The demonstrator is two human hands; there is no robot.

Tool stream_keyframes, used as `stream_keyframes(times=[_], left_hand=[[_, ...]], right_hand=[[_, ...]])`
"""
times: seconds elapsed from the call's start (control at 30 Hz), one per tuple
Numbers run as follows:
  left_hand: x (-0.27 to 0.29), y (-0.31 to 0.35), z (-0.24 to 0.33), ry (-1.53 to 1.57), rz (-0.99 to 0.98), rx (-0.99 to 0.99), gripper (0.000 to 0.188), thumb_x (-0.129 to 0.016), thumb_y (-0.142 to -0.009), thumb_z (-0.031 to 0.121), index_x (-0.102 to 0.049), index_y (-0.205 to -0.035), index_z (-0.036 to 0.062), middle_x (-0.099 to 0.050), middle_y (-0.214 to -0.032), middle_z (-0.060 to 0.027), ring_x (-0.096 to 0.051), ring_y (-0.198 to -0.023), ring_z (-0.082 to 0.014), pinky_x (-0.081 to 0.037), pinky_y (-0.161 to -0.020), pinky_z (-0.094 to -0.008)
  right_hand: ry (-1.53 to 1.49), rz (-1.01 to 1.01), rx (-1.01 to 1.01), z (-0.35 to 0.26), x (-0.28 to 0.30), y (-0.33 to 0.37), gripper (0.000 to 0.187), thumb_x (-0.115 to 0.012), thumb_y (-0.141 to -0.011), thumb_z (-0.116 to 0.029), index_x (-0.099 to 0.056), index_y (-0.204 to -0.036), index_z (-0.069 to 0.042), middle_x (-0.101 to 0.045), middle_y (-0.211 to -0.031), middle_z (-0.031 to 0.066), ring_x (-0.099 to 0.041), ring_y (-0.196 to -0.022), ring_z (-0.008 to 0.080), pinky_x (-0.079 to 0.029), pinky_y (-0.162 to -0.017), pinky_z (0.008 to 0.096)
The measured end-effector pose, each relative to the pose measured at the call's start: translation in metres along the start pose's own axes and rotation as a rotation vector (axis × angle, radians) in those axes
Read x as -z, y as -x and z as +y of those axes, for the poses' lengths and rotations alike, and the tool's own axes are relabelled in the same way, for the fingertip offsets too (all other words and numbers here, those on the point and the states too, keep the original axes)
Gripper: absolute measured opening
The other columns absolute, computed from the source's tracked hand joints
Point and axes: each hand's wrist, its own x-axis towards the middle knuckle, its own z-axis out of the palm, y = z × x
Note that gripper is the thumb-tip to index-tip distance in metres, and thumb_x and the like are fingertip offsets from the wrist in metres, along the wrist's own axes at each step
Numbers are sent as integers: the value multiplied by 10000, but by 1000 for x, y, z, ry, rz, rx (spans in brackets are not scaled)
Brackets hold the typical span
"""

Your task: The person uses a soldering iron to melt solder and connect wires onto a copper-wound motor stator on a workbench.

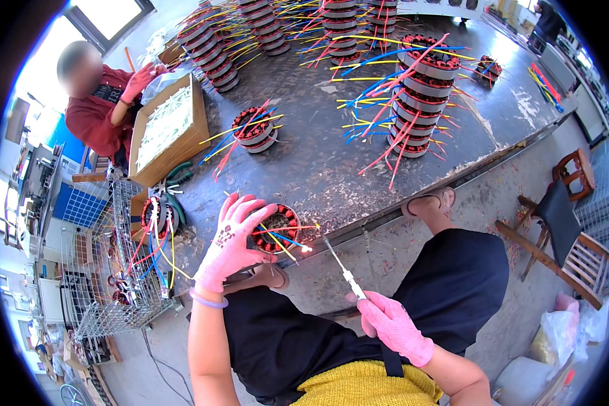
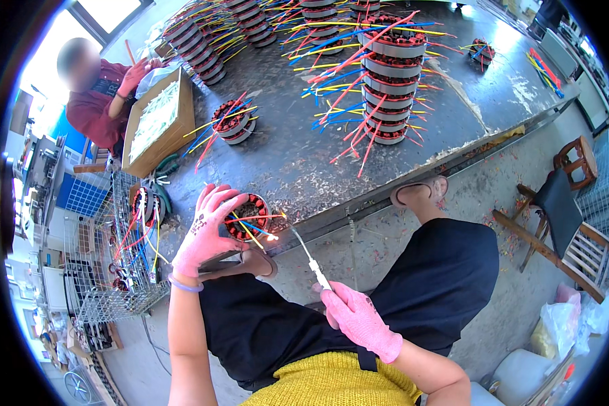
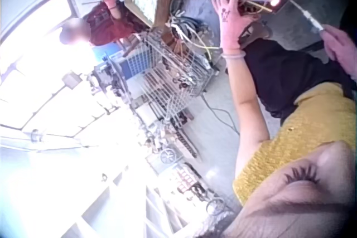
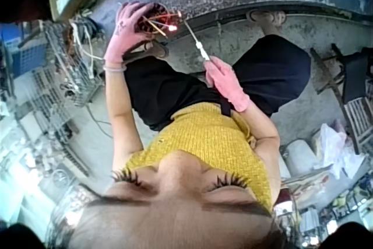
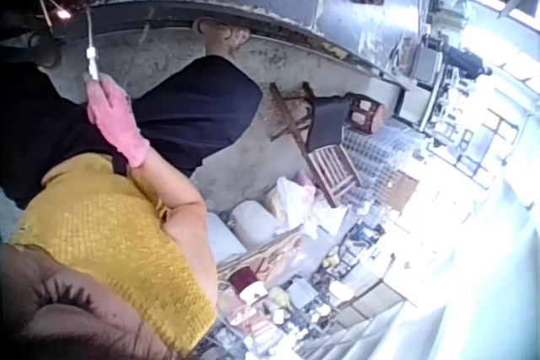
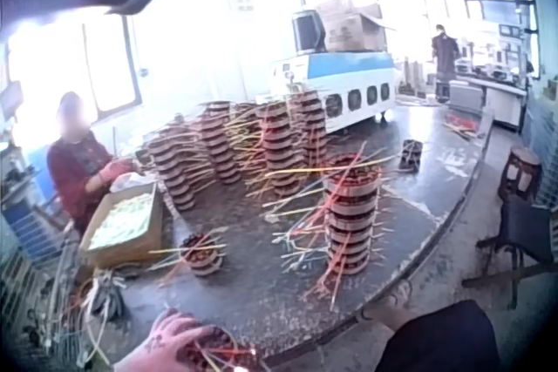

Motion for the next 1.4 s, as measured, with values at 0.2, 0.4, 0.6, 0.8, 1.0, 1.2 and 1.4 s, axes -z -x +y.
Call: stream_keyframes(times=[0.2,0.4,0.6,0.8,1.0,1.2,1.4], left_hand=[[-2,0,-7,1,8,-26,924,-891,-516,308,-563,-1362,134,-558,-1361,-75,-425,-1372,-302,-201,-1221,-500],[-1,1,-7,18,4,-14,929,-891,-519,299,-556,-1367,121,-555,-1377,-77,-415,-1384,-304,-200,-1221,-501],[-1,2,-7,21,-1,-11,934,-889,-521,285,-550,-1374,117,-552,-1383,-75,-410,-1389,-305,-201,-1221,-500],[-2,-1,-6,20,-8,-11,927,-880,-539,281,-544,-1388,126,-544,-1400,-68,-400,-1400,-295,-198,-1224,-493],[0,2,-3,19,-15,19,925,-880,-537,248,-543,-1391,133,-539,-1412,-61,-392,-1408,-286,-192,-1227,-485],[0,0,-4,29,-26,2,941,-867,-524,210,-533,-1397,109,-529,-1426,-76,-382,-1416,-291,-185,-1231,-484],[1,1,-5,31,-35,0,933,-860,-538,200,-526,-1404,103,-523,-1431,-76,-370,-1424,-296,-181,-1230,-488]], right_hand=[[17,3,14,3,1,-3,359,-482,-1043,-244,-577,-1295,-6,-484,-671,-31,-452,-593,57,-385,-563,237],[1,-3,7,2,-1,-3,359,-483,-1042,-245,-577,-1293,-6,-486,-673,-27,-452,-594,59,-389,-566,240],[-4,-3,7,2,-1,-3,353,-486,-1040,-238,-577,-1296,-13,-493,-686,-27,-457,-605,59,-389,-569,239],[-44,-5,7,0,0,-1,362,-489,-1043,-238,-564,-1307,-1,-471,-688,-45,-431,-593,51,-355,-546,228],[-48,-6,-18,-5,-3,-2,365,-488,-1044,-239,-578,-1293,13,-483,-673,-36,-420,-590,46,-334,-540,221],[5,-9,-11,2,2,-1,365,-478,-1046,-260,-579,-1275,7,-481,-664,-30,-438,-581,53,-367,-541,239],[41,-15,12,0,-1,-3,367,-473,-1048,-262,-579,-1276,6,-469,-661,-30,-431,-580,55,-375,-549,245]])
